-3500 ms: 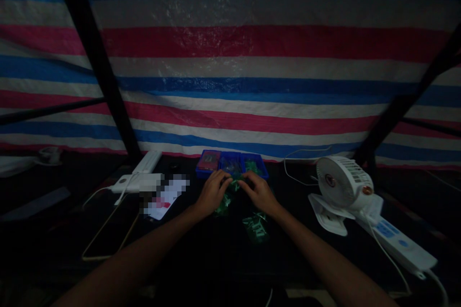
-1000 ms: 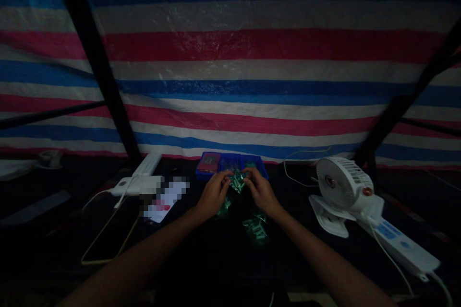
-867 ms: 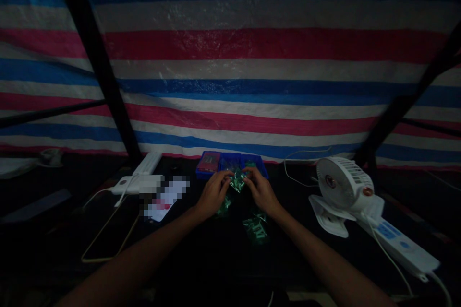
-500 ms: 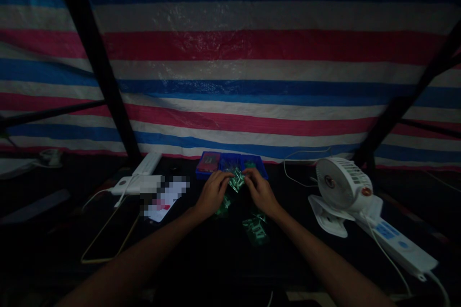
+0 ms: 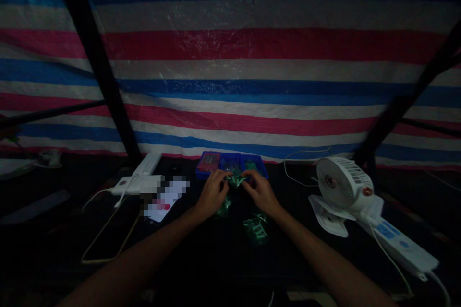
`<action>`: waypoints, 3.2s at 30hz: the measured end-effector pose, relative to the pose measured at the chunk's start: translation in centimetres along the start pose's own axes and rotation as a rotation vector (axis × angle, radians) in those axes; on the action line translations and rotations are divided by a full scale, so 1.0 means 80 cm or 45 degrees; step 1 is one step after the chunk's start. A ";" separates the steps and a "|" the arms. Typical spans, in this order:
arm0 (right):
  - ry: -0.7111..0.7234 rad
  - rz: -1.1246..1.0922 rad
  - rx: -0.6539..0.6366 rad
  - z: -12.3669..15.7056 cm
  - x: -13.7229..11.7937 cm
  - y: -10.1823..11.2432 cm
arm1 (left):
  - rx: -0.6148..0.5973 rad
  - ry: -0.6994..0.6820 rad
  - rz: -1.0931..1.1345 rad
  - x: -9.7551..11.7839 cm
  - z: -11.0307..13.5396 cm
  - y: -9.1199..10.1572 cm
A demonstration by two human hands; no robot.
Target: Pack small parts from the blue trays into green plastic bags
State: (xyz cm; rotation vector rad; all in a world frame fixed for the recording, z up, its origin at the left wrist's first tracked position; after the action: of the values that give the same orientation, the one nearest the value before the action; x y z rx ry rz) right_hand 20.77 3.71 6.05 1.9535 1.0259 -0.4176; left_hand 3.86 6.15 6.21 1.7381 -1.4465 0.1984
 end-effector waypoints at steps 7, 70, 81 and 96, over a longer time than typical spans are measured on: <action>0.014 0.003 0.024 -0.002 -0.001 0.001 | -0.013 0.052 -0.073 -0.005 -0.002 0.000; 0.071 0.021 -0.105 0.002 0.000 -0.014 | -0.121 0.080 0.097 -0.016 0.007 -0.018; 0.069 0.024 -0.090 0.002 -0.005 -0.013 | -0.102 0.061 0.066 -0.010 0.005 -0.014; -0.028 0.025 0.038 0.001 0.005 0.002 | 0.045 0.097 0.063 -0.012 0.001 0.001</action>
State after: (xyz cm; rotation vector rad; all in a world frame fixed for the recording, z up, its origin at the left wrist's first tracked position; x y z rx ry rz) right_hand 21.15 3.80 5.91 1.9795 0.9911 -0.4452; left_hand 3.47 6.82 5.64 1.7061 -1.4391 0.3147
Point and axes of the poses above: each hand's wrist, its own z-axis away from the middle knuckle, its own y-axis out of the back of the hand, x = y × z, the point moved 9 cm from there along -z, towards the middle knuckle, and after that the axes turned 3 degrees about z, right-handed, at the moved point
